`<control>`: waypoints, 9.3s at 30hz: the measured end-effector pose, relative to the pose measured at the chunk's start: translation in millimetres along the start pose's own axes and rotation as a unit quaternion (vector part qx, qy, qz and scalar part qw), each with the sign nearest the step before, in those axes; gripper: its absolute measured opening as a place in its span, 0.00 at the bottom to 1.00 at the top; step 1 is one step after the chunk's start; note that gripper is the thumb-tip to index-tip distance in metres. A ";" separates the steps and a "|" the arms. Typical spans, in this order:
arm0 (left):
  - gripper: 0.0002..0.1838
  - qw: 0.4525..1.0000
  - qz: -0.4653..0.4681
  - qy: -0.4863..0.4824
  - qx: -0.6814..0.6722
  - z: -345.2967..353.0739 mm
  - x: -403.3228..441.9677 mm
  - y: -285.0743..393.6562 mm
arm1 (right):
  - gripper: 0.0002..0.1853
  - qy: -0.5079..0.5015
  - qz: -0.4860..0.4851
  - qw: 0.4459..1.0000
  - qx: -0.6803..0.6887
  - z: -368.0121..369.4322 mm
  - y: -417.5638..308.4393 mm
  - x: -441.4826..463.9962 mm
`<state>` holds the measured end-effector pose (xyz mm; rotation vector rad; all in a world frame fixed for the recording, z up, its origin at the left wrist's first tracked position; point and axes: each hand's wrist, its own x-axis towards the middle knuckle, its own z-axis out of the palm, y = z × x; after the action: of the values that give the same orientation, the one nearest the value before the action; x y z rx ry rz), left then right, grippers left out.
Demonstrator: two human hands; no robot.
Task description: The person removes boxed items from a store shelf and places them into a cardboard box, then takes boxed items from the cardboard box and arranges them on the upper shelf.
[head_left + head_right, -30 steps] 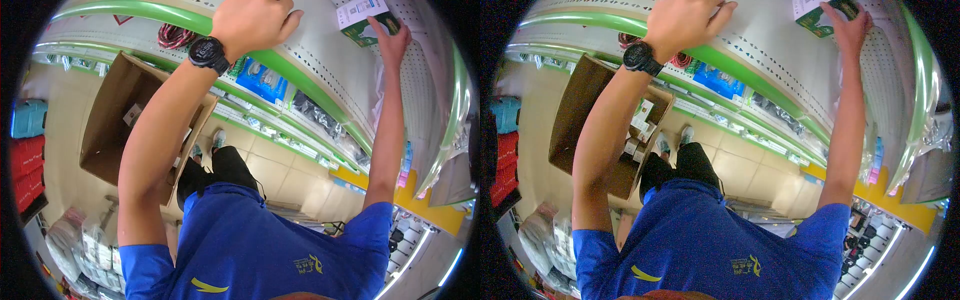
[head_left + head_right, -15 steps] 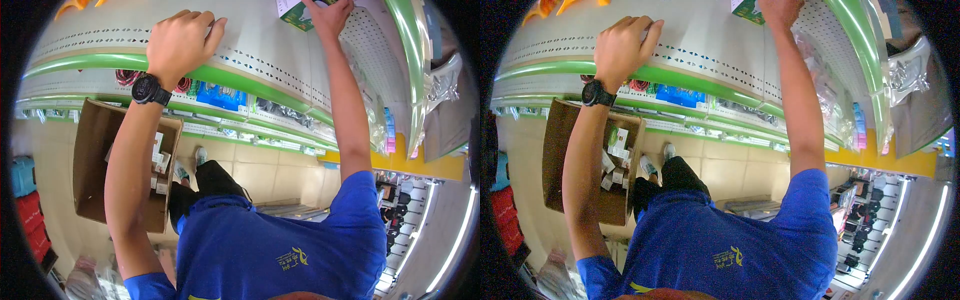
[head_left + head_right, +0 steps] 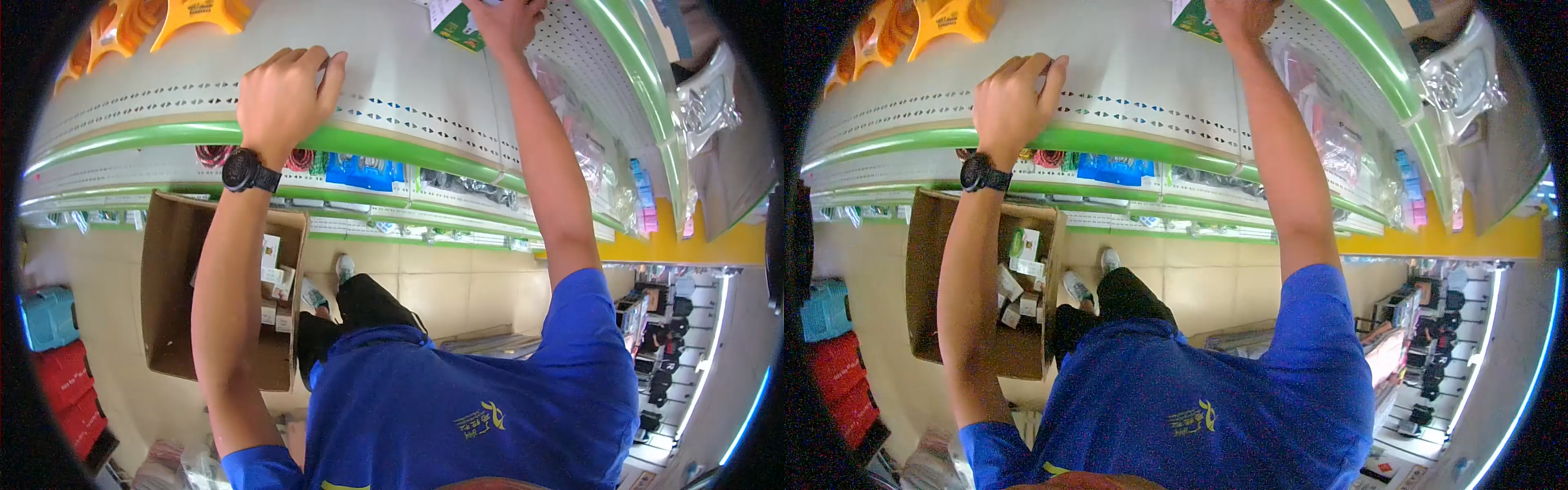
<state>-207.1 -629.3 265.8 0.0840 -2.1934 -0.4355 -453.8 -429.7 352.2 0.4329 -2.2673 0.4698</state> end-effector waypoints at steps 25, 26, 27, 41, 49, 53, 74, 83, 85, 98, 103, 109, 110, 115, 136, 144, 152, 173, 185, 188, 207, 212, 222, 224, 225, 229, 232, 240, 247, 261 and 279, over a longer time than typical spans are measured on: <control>0.15 0.997 -0.068 -0.031 0.001 7.9 4.8 7.5 | 0.16 -0.048 -0.116 0.983 0.133 -104.3 129.3 -171.5; 0.15 0.996 -0.071 -0.054 0.011 7.7 5.6 4.3 | 0.16 -0.045 -0.118 0.983 0.131 -103.7 130.8 -172.6; 0.15 0.996 -0.065 -0.055 0.006 8.5 6.2 3.2 | 0.16 -0.042 -0.123 0.983 0.130 -102.5 131.6 -172.6; 0.20 0.992 -0.087 -0.093 -0.012 15.3 7.7 -21.0 | 0.16 -0.071 -0.068 0.985 0.141 -109.5 131.0 -177.9; 0.27 0.983 -0.154 -0.099 0.002 13.6 17.9 -11.2 | 0.15 -0.055 -0.074 0.987 0.133 -109.6 134.4 -175.9; 0.29 0.988 -0.133 -0.074 -0.002 10.3 16.4 -8.0 | 0.14 -0.084 -0.070 0.987 0.122 -111.4 130.5 -178.9; 0.24 0.982 -0.157 -0.095 0.050 15.6 15.8 -31.2 | 0.16 -0.102 -0.051 0.982 0.150 -102.7 132.4 -179.6; 0.24 0.982 -0.153 -0.086 0.069 17.5 16.2 -39.4 | 0.09 -0.104 -0.040 0.980 0.163 -97.2 131.4 -179.2; 0.24 0.983 -0.151 -0.085 0.065 16.7 15.3 -41.5 | 0.09 -0.100 -0.041 0.981 0.158 -99.6 130.7 -178.5; 0.23 0.985 -0.147 -0.087 0.025 16.1 14.9 -44.3 | 0.16 -0.078 -0.047 0.985 0.145 -101.2 130.4 -180.1; 0.24 0.986 -0.126 -0.087 0.064 15.3 14.7 -47.6 | 0.16 -0.093 -0.054 0.985 0.137 -105.5 131.8 -178.6; 0.25 0.981 -0.166 -0.089 0.036 16.3 13.4 -50.0 | 0.15 -0.081 -0.061 0.986 0.134 -101.2 131.2 -178.9; 0.25 0.980 -0.173 -0.090 0.035 16.7 14.0 -48.9 | 0.15 -0.083 -0.065 0.986 0.133 -100.4 131.9 -178.9; 0.24 0.979 -0.172 -0.071 0.081 19.2 13.0 -53.6 | 0.15 -0.090 -0.069 0.984 0.139 -97.9 131.0 -177.8; 0.23 0.982 -0.173 0.009 0.080 15.8 5.9 -12.2 | 0.15 -0.115 -0.024 0.980 0.161 -101.5 125.3 -168.3; 0.14 0.989 -0.137 0.044 0.041 2.1 1.6 6.9 | 0.18 -0.115 -0.018 0.982 0.146 -102.9 121.2 -169.7; 0.13 0.981 0.034 0.186 0.043 -74.9 -99.4 -25.5 | 0.21 -0.147 -0.009 0.984 0.100 -97.0 127.2 -169.9; 0.66 0.751 -0.526 -0.388 0.091 33.0 -479.3 -143.9 | 0.19 -0.144 -0.042 0.989 0.011 -101.3 107.9 -171.3; 0.69 0.697 -0.492 -0.504 0.130 95.4 -494.8 -128.7 | 0.16 -0.136 -0.083 0.987 0.010 -103.1 99.2 -168.7; 0.65 0.721 -0.505 -0.459 0.119 116.0 -527.6 -145.3 | 0.16 -0.127 -0.074 0.989 0.017 -103.8 97.4 -169.7; 0.56 0.828 -0.539 -0.134 0.083 -58.7 -394.2 -90.5 | 0.11 -0.061 -0.075 0.988 0.119 -105.8 114.6 -170.3; 0.53 0.865 -0.498 0.061 -0.029 -171.9 -346.3 -55.2 | 0.09 -0.055 -0.086 0.982 0.158 -110.9 118.7 -169.7; 0.46 0.905 -0.354 0.130 -0.199 -268.3 -162.4 91.3 | 0.10 -0.015 -0.094 0.976 0.194 -109.1 124.3 -170.2; 0.43 0.895 -0.342 0.107 -0.265 -258.3 -124.9 117.7 | 0.10 -0.010 -0.095 0.976 0.198 -109.3 126.3 -169.8; 0.43 0.887 -0.339 0.098 -0.297 -249.5 -109.9 123.1 | 0.10 -0.008 -0.095 0.975 0.201 -109.8 127.4 -169.3; 0.41 0.868 -0.295 0.042 -0.398 -220.6 -67.3 121.5 | 0.11 -0.001 -0.087 0.973 0.212 -110.5 129.7 -171.7; 0.40 0.873 -0.282 0.005 -0.397 -192.9 -29.7 131.4 | 0.11 -0.005 -0.085 0.977 0.197 -109.8 130.3 -172.2; 0.40 0.844 -0.219 -0.132 -0.471 -113.8 47.3 117.7 | 0.12 0.010 -0.072 0.975 0.212 -107.6 132.2 -174.8; 0.26 0.820 -0.182 -0.152 -0.521 -17.3 99.6 70.6 | 0.12 0.002 -0.066 0.979 0.194 -107.5 132.8 -175.3; 0.11 0.796 -0.174 -0.179 -0.552 78.0 141.7 103.0 | 0.13 -0.020 -0.050 0.982 0.179 -107.5 132.1 -174.3; 0.32 0.850 -0.142 -0.307 -0.404 105.9 93.7 134.8 | 0.13 -0.036 -0.052 0.987 0.147 -107.0 132.2 -176.2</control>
<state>-335.1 -493.4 323.4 -0.2273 -2.4044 -1.7166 -331.9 -236.8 263.4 0.7225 -2.2367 0.7489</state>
